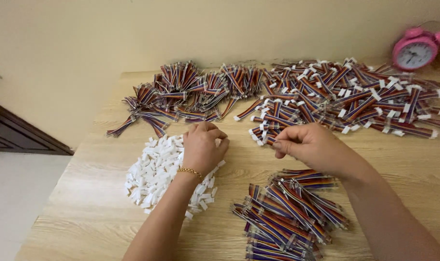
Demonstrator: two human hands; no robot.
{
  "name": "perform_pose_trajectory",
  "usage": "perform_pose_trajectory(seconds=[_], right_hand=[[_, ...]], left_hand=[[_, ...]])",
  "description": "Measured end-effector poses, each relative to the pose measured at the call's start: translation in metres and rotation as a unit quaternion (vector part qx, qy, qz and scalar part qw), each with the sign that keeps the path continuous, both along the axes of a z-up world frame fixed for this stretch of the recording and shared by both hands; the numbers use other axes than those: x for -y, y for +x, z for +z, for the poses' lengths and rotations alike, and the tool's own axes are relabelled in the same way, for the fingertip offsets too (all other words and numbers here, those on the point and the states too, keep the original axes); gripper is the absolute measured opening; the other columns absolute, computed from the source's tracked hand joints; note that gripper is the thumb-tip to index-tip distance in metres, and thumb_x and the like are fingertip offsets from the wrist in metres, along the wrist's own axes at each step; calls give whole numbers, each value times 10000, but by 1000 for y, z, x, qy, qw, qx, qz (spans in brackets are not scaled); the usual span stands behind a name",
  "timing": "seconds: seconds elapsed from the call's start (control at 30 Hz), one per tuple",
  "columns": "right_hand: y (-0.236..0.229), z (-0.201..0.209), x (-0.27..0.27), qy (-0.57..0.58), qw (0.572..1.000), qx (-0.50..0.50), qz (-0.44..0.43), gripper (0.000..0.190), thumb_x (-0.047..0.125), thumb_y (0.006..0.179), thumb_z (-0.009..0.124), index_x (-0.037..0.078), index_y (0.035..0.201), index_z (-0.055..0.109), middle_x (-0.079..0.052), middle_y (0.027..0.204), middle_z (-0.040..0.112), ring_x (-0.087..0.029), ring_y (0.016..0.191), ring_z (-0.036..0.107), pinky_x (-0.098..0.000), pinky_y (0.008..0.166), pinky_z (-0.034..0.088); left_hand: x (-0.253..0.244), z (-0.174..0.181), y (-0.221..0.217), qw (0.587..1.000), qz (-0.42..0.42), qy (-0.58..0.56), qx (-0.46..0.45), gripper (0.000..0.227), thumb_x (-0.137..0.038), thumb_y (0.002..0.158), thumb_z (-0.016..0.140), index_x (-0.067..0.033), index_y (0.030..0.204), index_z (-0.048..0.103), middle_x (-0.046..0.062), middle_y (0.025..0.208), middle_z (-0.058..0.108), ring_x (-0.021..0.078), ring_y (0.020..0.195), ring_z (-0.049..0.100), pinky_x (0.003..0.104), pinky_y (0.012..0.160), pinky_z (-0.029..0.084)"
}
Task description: Plugging multi-colored ribbon cables into white plastic connectors.
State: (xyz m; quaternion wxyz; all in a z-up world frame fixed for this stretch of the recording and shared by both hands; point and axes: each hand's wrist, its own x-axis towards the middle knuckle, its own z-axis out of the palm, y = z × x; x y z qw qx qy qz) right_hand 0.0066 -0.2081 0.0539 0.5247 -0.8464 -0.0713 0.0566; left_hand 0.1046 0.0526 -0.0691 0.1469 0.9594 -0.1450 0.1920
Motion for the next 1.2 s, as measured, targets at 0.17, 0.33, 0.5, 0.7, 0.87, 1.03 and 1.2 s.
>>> perform_pose_trajectory(seconds=[0.17,0.33,0.5,0.7,0.87,1.03,1.2], right_hand=[[-2,1,-2,-9,1000,-8,4,193,86,906,702,-18,797,823,-109,579,699,-171,575,531,-306,582,427],[-4,-2,-2,-21,1000,-9,2,160,94,881,733,9,788,832,-88,590,726,-159,594,559,-301,614,448],[-9,-1,-6,-25,999,-19,3,192,96,890,717,0,771,834,-104,590,736,-169,597,575,-314,624,458],[-10,1,-13,-64,997,-32,-8,174,126,872,742,14,781,840,-118,616,769,-180,624,611,-332,644,495],[-13,5,-16,-92,995,-47,-10,173,105,885,719,24,815,855,-124,633,786,-199,618,641,-336,658,506],[-18,9,-17,-108,992,-51,-26,163,125,884,714,34,857,847,-125,664,798,-186,670,660,-343,696,532],[-17,10,-17,-131,990,-44,-12,188,131,883,707,49,804,856,-131,656,807,-230,628,691,-363,678,538]], left_hand=[[18,24,-22,984,-48,-151,-84,146,-385,789,734,-272,856,796,-5,866,743,253,942,725,423,828,567],[38,54,-62,805,-129,-496,-298,236,-182,859,807,-66,1063,785,97,882,803,141,858,734,297,786,601],[52,41,-72,557,-157,-720,-383,299,-106,965,690,-24,1252,690,118,963,744,147,841,731,239,762,624],[50,17,-67,501,-177,-739,-413,305,-132,977,691,-27,1263,697,150,949,762,213,850,772,294,778,648],[48,19,-70,497,-181,-738,-420,311,-141,985,680,-4,1265,688,150,927,755,212,828,771,296,764,652],[49,19,-72,503,-181,-732,-422,300,-147,980,686,-19,1251,695,135,921,752,208,829,771,302,771,652],[49,25,-75,505,-176,-729,-427,308,-157,979,689,-21,1255,695,139,892,751,200,818,770,291,769,646]])
